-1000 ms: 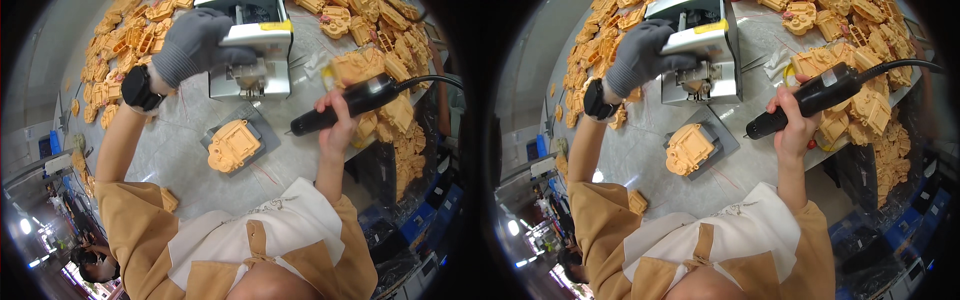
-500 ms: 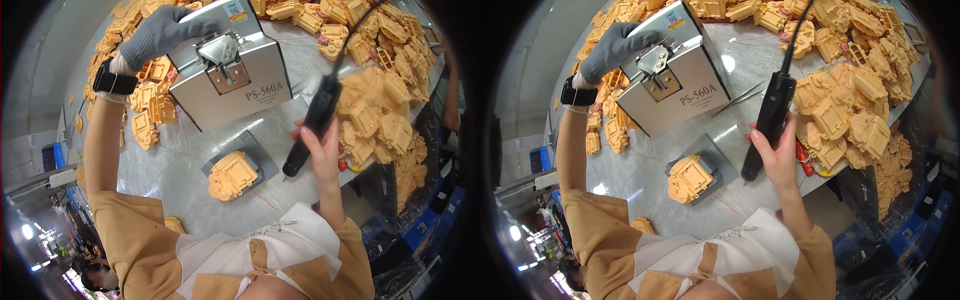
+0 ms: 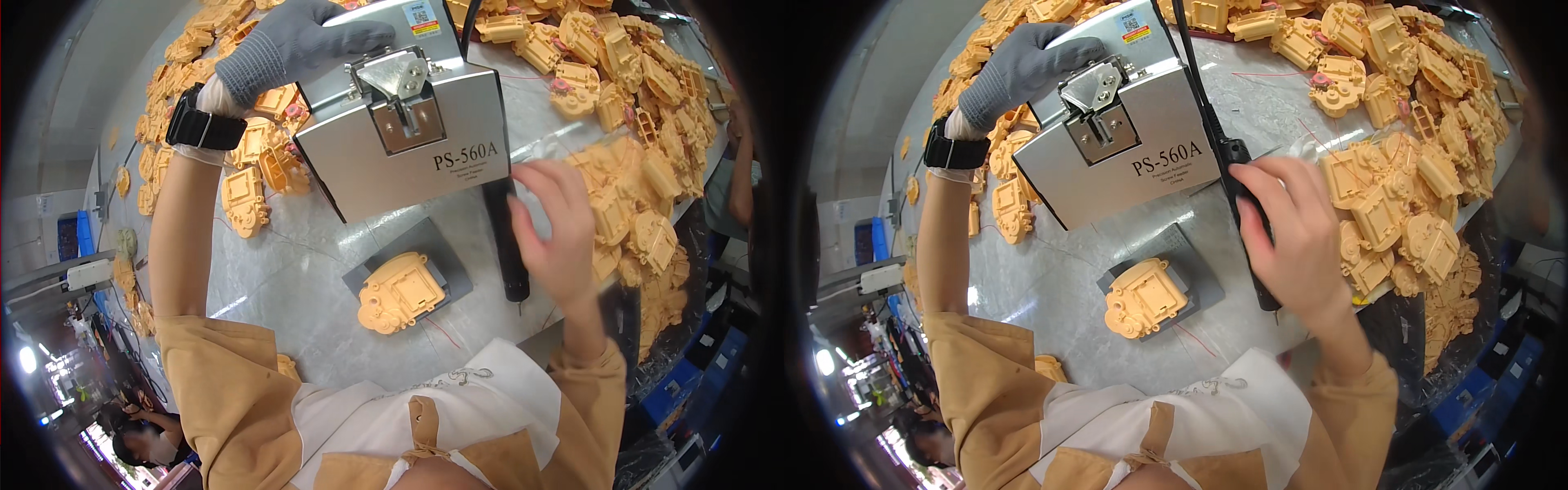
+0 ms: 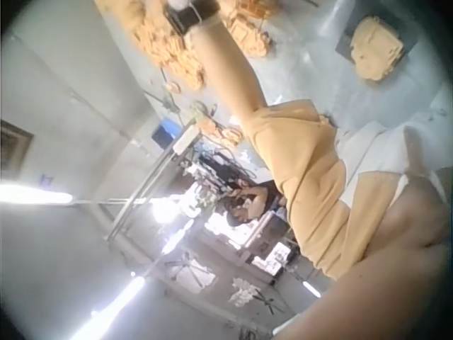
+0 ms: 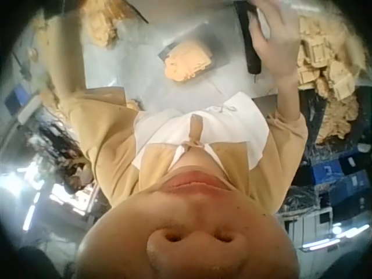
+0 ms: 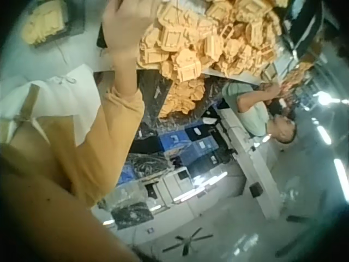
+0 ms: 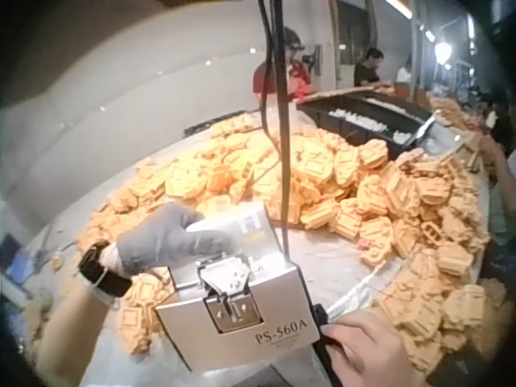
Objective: The person uses a metal tool to adjust a component on a silver soldering station. They then pick up a yellow plastic housing and use a black rotary tool to grind or smooth the edges of the plastic casing. The person handles multiple yellow plastic parts on the table, moving them aside to access the work area.
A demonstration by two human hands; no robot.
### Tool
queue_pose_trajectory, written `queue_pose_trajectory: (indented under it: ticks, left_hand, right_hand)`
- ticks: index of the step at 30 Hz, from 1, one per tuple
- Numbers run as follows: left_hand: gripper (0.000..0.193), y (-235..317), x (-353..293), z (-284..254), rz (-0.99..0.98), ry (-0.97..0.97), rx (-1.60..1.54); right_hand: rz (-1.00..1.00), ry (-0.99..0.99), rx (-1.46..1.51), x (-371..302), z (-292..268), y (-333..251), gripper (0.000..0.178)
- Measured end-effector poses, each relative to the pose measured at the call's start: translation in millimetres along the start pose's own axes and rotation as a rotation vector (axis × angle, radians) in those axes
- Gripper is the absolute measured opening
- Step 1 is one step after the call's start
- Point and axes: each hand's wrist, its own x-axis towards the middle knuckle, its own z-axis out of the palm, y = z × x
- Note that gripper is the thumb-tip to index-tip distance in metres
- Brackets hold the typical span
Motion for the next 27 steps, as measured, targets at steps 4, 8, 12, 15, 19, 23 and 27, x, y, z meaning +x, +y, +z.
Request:
queue_pose_trajectory:
  ticks: [4, 8, 12, 15, 19, 23, 27]
  left_hand:
    - [0.061, 9.4, -3.0, -1.9, -0.032, 0.011, 0.031]
    - [0.059, 20.2, -5.5, 2.1, -0.021, 0.04, 0.067]
    - [0.052, 34.0, -8.5, 3.2, -0.14, 0.042, 0.072]
    - [0.062, 19.6, -4.2, 4.9, -0.113, 0.051, 0.047]
    - [0.061, 17.4, -4.4, 4.6, -0.131, 0.026, 0.006]
    - [0.066, 16.9, -1.6, 4.7, -0.129, 0.023, 0.09]
    - [0.051, 29.7, -8.5, 10.1, -0.135, 0.086, 0.059]
  right_hand:
    - [0.06, -0.324, -0.229, 36.7, 6.7, 56.9, 0.026]
    - [-0.263, -0.468, -0.338, 47.8, 26.9, 80.8, 0.018]
    - [-0.474, -0.519, -0.331, 60.0, 35.5, 103.9, 0.012]
    - [-0.51, -0.589, -0.447, 58.0, 34.1, 102.1, 0.011]
    - [-0.483, -0.539, -0.675, 64.6, 19.7, 108.0, 0.007]
    - [-0.39, -0.334, -0.555, 80.8, -23.3, 111.2, 0.006]
    - [0.133, -0.324, -0.128, 87.6, -69.1, 112.6, 0.01]
